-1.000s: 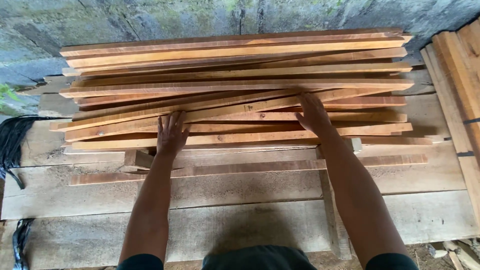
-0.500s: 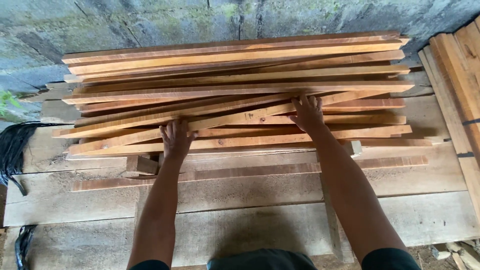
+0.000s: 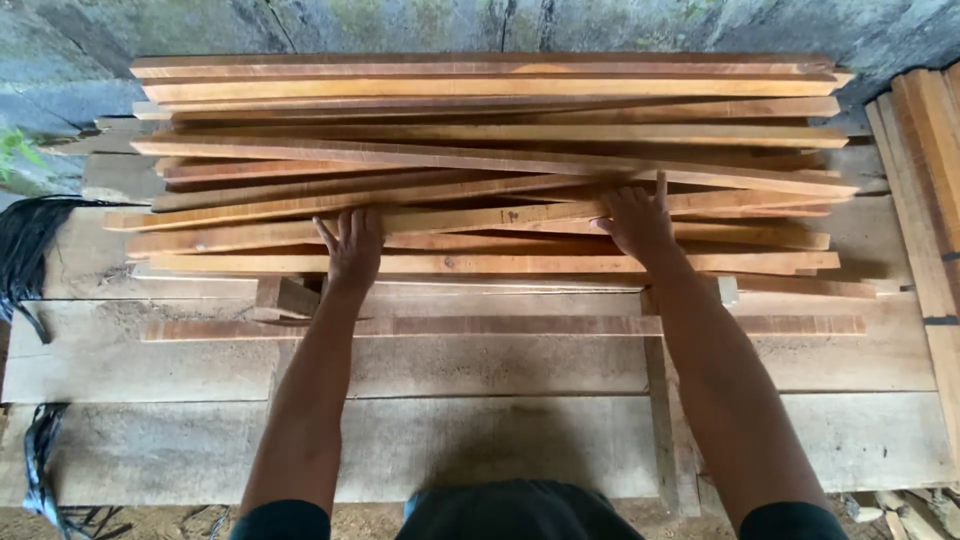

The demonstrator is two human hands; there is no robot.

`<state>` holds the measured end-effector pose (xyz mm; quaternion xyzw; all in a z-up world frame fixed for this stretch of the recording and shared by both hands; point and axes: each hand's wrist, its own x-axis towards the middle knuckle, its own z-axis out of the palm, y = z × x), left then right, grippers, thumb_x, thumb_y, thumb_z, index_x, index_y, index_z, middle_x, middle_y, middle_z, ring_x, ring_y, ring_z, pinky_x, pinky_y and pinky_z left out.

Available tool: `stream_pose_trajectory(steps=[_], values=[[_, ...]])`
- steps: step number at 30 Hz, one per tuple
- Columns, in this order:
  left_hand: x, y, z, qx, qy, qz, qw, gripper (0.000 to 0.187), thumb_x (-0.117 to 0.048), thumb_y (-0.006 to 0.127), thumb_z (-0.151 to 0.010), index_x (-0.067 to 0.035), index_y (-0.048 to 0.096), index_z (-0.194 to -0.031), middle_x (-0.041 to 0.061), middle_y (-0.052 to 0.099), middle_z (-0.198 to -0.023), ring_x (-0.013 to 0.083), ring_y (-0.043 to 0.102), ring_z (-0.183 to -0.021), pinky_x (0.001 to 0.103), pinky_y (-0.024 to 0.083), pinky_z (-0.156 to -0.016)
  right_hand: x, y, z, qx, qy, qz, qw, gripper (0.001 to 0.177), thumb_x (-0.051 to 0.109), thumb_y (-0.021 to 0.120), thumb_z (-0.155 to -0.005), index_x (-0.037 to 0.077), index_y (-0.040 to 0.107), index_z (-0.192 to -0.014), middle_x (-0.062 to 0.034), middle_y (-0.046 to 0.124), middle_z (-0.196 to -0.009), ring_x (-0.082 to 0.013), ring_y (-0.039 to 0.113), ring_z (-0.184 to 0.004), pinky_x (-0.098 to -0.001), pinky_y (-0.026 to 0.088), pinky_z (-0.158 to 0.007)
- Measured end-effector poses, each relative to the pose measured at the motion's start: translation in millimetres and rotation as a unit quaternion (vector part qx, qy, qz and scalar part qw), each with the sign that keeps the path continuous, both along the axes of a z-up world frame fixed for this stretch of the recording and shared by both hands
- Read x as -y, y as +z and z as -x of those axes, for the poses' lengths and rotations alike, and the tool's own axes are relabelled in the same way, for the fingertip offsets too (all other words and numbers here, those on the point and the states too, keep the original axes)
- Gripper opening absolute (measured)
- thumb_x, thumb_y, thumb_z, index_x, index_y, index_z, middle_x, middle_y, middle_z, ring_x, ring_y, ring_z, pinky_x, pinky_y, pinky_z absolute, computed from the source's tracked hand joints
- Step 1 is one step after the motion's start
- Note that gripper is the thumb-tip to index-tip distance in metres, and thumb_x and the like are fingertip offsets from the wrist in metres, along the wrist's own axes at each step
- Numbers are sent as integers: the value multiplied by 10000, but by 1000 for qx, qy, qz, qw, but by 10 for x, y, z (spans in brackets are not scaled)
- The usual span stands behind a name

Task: Organizing and stacking long wooden slats on a workbench or storage area.

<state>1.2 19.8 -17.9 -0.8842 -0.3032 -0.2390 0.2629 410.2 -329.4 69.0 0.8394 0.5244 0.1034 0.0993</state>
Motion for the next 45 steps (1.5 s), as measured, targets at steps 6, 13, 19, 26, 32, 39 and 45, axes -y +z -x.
stream_pose_trajectory(steps=[6,13,19,26,32,39,45], values=[[-157,191,159,-9,-59,-7,998,517,-383,832,-775,-149,613,-1181,42,546,-1099,273,605,-1167,754,339,-1104,224,45,98,-3,50,-86,995,500,546,715,-893,215,627,-1257,-33,675,-1092,-250,717,-1074,-664,295,-1193],[-41,1018,258,-19,-82,-3,996,510,-416,770,-821,-122,621,-1211,64,581,-1158,277,609,-1199,708,331,-1146,396,324,199,-22,43,-84,995,536,549,731,-881,188,632,-1264,-38,670,-1134,-232,692,-1117,-496,459,-1095],[-88,1208,260,-28,-65,82,994,511,-357,787,-856,-94,576,-1240,97,560,-1207,309,578,-1201,731,244,-1181,387,501,167,81,124,-189,971,563,633,744,-786,175,655,-1101,-10,571,-1028,-211,654,-989,-392,517,-899],[148,1617,333,-34,-44,97,994,363,-265,712,-986,-116,542,-1270,87,528,-1168,290,570,-1195,670,239,-1199,444,1184,323,117,129,-294,940,661,710,741,-816,95,632,-1030,-88,570,-985,-287,662,-894,-409,519,-830],[389,1843,350,32,-70,71,994,163,-142,724,-926,-177,608,-1035,50,475,-1048,255,524,-1017,498,393,-1021,676,1253,413,111,76,-265,955,636,518,928,-569,171,616,-1001,-39,662,-852,-272,729,-803,-392,563,-787],[476,1710,457,121,-91,98,984,252,-168,783,-888,-177,647,-1101,51,566,-1039,229,557,-1086,533,197,-1229,840,1056,625,109,81,-325,936,588,420,929,-610,169,615,-1039,-32,634,-871,-250,665,-874,-385,479,-869],[817,1682,750,132,-103,217,962,499,-262,880,-773,-154,580,-1158,56,518,-1135,268,473,-1165,552,166,-1161,1043,1147,850,64,149,-358,920,657,697,757,-841,99,633,-1084,-106,626,-916,-305,642,-901,-449,460,-877]])
